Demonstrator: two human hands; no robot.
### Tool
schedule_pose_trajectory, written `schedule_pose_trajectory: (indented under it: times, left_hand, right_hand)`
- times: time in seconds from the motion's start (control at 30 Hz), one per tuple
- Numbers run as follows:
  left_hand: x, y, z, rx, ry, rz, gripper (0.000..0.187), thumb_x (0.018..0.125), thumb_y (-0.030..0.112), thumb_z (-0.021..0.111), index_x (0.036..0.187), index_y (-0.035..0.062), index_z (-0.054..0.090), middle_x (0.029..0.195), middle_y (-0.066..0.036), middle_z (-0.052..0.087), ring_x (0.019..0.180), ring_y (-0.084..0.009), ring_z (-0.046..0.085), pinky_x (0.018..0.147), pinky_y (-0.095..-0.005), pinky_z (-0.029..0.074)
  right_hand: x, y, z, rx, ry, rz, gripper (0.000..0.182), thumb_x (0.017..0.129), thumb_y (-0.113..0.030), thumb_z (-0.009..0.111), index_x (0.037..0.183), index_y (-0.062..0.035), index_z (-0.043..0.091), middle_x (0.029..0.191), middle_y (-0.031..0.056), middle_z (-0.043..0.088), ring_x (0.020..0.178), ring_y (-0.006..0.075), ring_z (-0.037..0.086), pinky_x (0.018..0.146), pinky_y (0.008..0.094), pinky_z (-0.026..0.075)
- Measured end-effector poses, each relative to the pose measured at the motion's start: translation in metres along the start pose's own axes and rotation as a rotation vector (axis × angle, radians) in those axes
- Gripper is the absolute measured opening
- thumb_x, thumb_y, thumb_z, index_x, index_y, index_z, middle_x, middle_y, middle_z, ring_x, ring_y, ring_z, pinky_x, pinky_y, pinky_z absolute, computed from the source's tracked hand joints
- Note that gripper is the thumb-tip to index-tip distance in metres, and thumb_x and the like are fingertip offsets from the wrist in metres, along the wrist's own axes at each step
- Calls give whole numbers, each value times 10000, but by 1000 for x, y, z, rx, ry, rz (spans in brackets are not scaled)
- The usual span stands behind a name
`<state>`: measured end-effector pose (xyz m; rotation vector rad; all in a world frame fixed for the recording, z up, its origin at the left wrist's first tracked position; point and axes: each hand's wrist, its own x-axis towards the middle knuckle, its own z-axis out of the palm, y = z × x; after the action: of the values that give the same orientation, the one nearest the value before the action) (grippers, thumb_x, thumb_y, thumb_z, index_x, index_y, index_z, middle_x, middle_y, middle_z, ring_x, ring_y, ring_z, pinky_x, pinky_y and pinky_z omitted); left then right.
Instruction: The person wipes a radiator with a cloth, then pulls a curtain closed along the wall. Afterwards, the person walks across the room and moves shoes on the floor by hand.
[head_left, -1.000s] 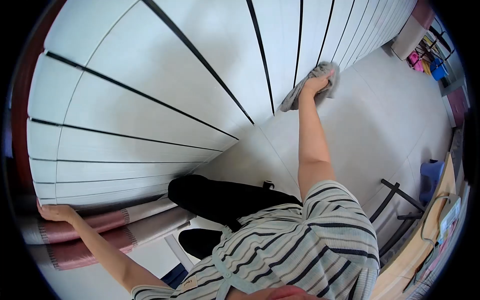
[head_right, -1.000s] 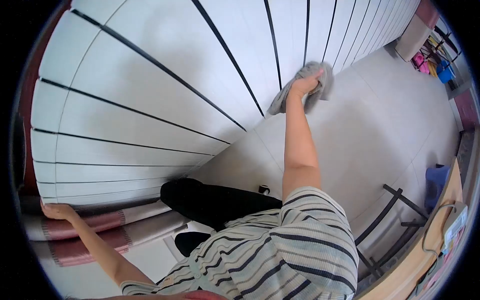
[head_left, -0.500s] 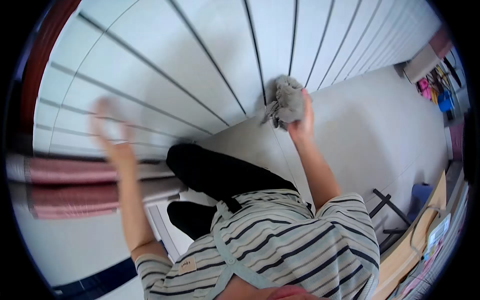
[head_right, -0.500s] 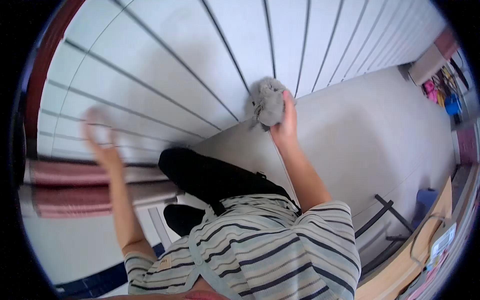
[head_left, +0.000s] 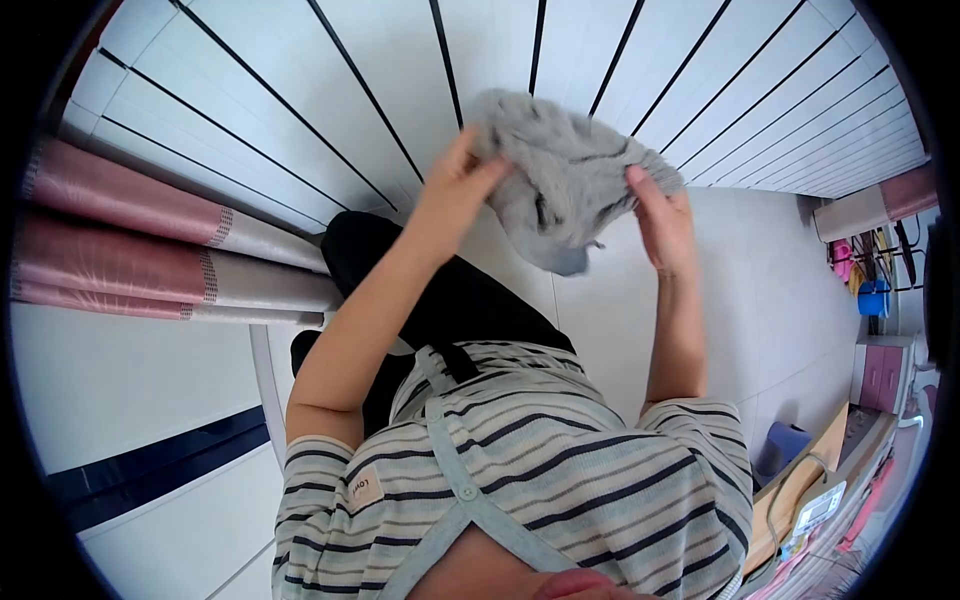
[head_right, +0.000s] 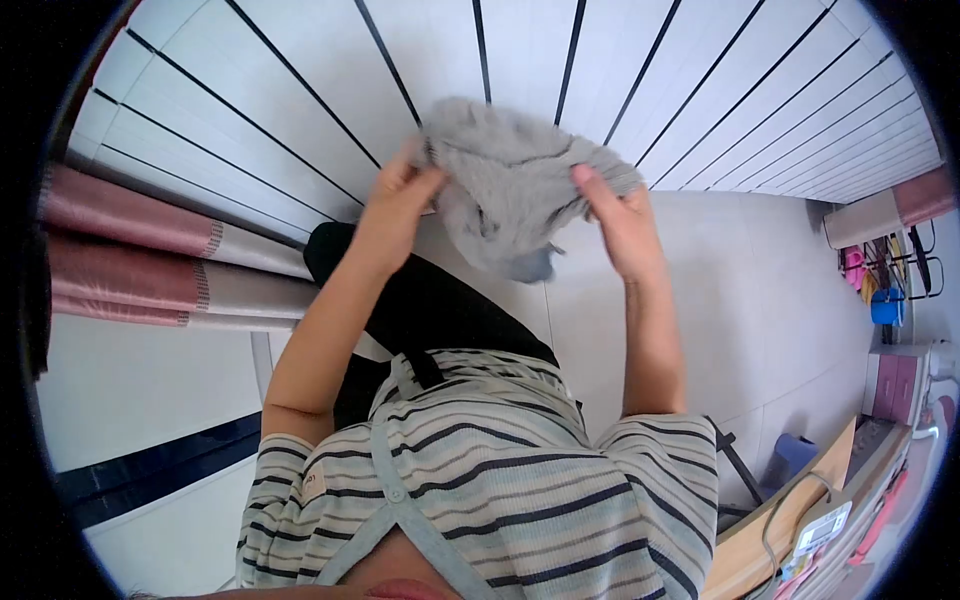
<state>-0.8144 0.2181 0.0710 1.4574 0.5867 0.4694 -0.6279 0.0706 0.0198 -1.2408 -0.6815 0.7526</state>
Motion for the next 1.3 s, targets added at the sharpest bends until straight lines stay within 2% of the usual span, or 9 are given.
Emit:
schedule_pose_trajectory:
  times: [0.17, 0.27, 0.4, 0.6, 0.73, 0.87, 1.0, 1.1, 1.3]
  left_hand:
    - [1, 4, -8, -349, 205, 224, 326, 918, 104, 495, 1234, 52, 431, 1118, -41, 534, 1008, -127, 507, 881, -284, 407]
    - [1, 16, -1, -433, 161, 267, 330, 921, 88, 482, 1242, 53, 415, 1128, -36, 527, 1019, -126, 508, 881, -279, 409]
    - [3, 23, 16, -427, -22, 256, 341, 911, 58, 489, 1243, 51, 411, 1137, -38, 529, 1011, -123, 517, 862, -281, 427]
    - [5, 37, 24, -64, -357, 218, 358, 842, 4, 558, 1190, 29, 477, 1073, -43, 563, 1001, -124, 528, 879, -273, 416]
    - [23, 36, -6, 405, -411, 290, 377, 820, 6, 574, 1187, 37, 494, 1129, -44, 547, 1063, -139, 506, 929, -292, 390]
    - [24, 55, -6, 167, -171, 392, 391, 812, 14, 574, 1194, 55, 503, 1218, -67, 511, 1140, -172, 473, 983, -315, 353]
    - [31, 67, -26, 698, 54, 755, 428, 816, 32, 565, 1235, 31, 479, 1295, -102, 469, 1226, -236, 416, 1031, -359, 302]
    - [33, 66, -45, 1127, 310, 1073, 438, 826, 54, 552, 1254, 36, 460, 1318, -131, 445, 1242, -292, 396, 1037, -391, 288]
    - [43, 101, -127, 1626, 801, 1340, 529, 862, 281, 584, 1307, 51, 415, 1353, -212, 366, 1256, -362, 330, 1027, -479, 225]
  right_hand:
    - [-5, 10, -51, -177, -67, 252, 227, 850, -229, 614, 918, -13, 625, 840, 58, 637, 756, 110, 597, 651, 237, 440]
    - [-14, 11, -49, -469, 224, -8, 271, 862, -277, 592, 893, -10, 630, 832, 85, 652, 768, 122, 615, 689, 247, 460]
    - [-12, 22, -23, -184, 87, -441, 670, 869, -513, 503, 1329, -43, 374, 1330, 160, 434, 1202, 218, 445, 960, 357, 366]
    - [-12, 61, 45, 611, -212, 237, 728, 849, -453, 569, 1390, -74, 262, 1401, 95, 338, 1257, 222, 365, 1029, 381, 315]
    - [-5, 42, 45, 601, -220, 175, 639, 838, -311, 623, 1352, -67, 332, 1311, 93, 435, 1187, 203, 425, 979, 351, 364]
    - [35, -56, 14, 72, 387, -439, 466, 795, -89, 545, 1246, -18, 457, 1109, 93, 550, 1013, 176, 512, 905, 307, 392]
    - [94, -167, -11, -709, 610, -1395, 580, 664, -65, 505, 1243, -39, 475, 1270, 156, 449, 1204, 324, 392, 1032, 372, 280]
    - [142, -179, 0, -847, 775, -1426, 467, 871, -287, 506, 1262, -36, 464, 1347, 161, 378, 1253, 315, 335, 1060, 434, 219]
    - [162, -18, -16, -695, 712, -1343, 506, 784, -233, 521, 1245, -31, 472, 1352, 180, 380, 1259, 333, 337, 1052, 435, 228]
